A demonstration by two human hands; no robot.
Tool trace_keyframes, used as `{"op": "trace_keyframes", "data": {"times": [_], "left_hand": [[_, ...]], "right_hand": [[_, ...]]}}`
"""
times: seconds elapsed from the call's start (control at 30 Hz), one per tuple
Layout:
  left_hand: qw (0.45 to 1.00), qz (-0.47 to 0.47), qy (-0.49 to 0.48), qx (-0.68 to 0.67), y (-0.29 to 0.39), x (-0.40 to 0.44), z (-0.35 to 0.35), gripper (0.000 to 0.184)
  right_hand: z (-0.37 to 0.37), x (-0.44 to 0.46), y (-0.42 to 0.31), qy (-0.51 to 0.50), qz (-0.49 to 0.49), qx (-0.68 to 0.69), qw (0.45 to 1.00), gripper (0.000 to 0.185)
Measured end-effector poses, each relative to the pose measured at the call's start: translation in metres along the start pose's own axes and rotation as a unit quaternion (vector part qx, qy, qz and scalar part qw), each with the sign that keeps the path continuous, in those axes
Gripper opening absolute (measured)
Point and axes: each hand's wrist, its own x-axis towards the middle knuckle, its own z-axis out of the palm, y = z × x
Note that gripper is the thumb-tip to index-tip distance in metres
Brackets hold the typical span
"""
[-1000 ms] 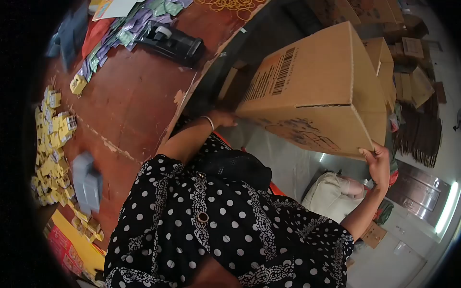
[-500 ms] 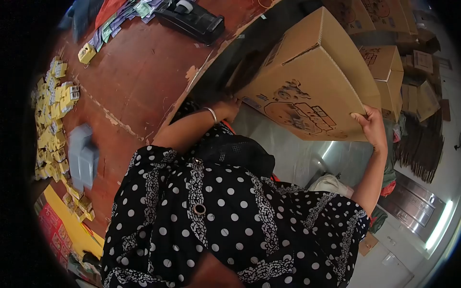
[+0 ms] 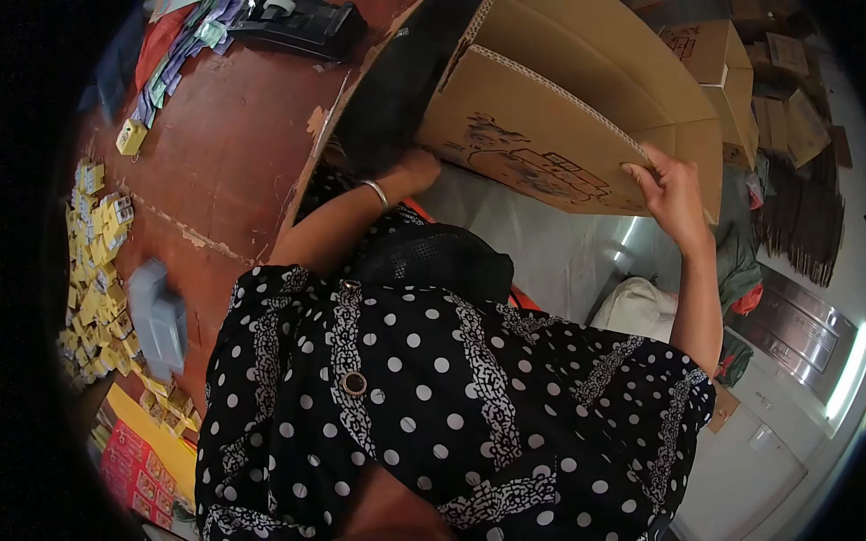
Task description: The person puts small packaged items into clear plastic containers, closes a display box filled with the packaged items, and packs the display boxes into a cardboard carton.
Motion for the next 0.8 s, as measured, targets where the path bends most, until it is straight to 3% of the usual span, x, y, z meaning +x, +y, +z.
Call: {"op": "trace_keyframes", "data": {"times": [0.13,0.2,0.23,0.3,0.33,0.4,0.53,0.6,0.63,0.7,0.73,0.8], "left_hand": [[0.997,0.005,0.001,-0.074,0.002,-0.004,-0.014,0.03],[0.999,0.032,0.015,-0.019,0.003,-0.002,-0.009,0.03],[0.999,0.041,0.016,-0.016,-0.004,0.011,0.017,0.03],[0.985,0.048,0.163,0.031,-0.022,0.046,0.102,0.03],[0.985,0.055,0.161,0.035,-0.018,0.033,0.077,0.03],[0.998,0.015,-0.005,-0.059,-0.007,-0.012,-0.01,0.033],[0.997,-0.015,-0.026,-0.065,-0.005,-0.001,0.01,0.035],[0.987,-0.006,0.141,-0.081,-0.004,-0.01,0.009,0.035],[0.987,-0.01,0.143,-0.077,-0.004,-0.009,0.024,0.035],[0.907,0.062,0.395,-0.13,-0.004,0.002,0.061,0.037],[0.907,0.059,0.397,-0.127,-0.004,-0.007,0.044,0.037],[0.965,0.075,0.191,-0.162,0.004,-0.029,-0.006,0.033]], "right_hand": [[-0.008,0.003,-0.026,-0.017,0.044,-0.033,0.998,0.02],[-0.004,0.006,-0.04,-0.021,-0.039,-0.062,0.997,0.019],[-0.002,0.008,-0.041,-0.019,-0.03,-0.063,0.997,0.019],[0.026,0.011,-0.034,-0.031,-0.12,-0.067,0.99,0.02],[0.037,0.012,-0.03,-0.028,-0.112,-0.065,0.991,0.02],[0.049,0.009,-0.024,-0.033,-0.149,-0.059,0.987,0.023],[0.072,-0.011,-0.016,-0.013,-0.14,-0.041,0.989,0.024],[0.089,-0.024,-0.011,0.013,-0.156,-0.028,0.987,0.028],[0.099,-0.03,-0.01,0.017,-0.161,-0.028,0.986,0.028],[0.109,-0.038,-0.007,0.026,-0.128,-0.014,0.991,0.031],[0.111,-0.039,-0.005,0.028,-0.132,-0.015,0.991,0.031],[0.114,-0.044,-0.003,0.028,-0.115,-0.015,0.993,0.029]]}}
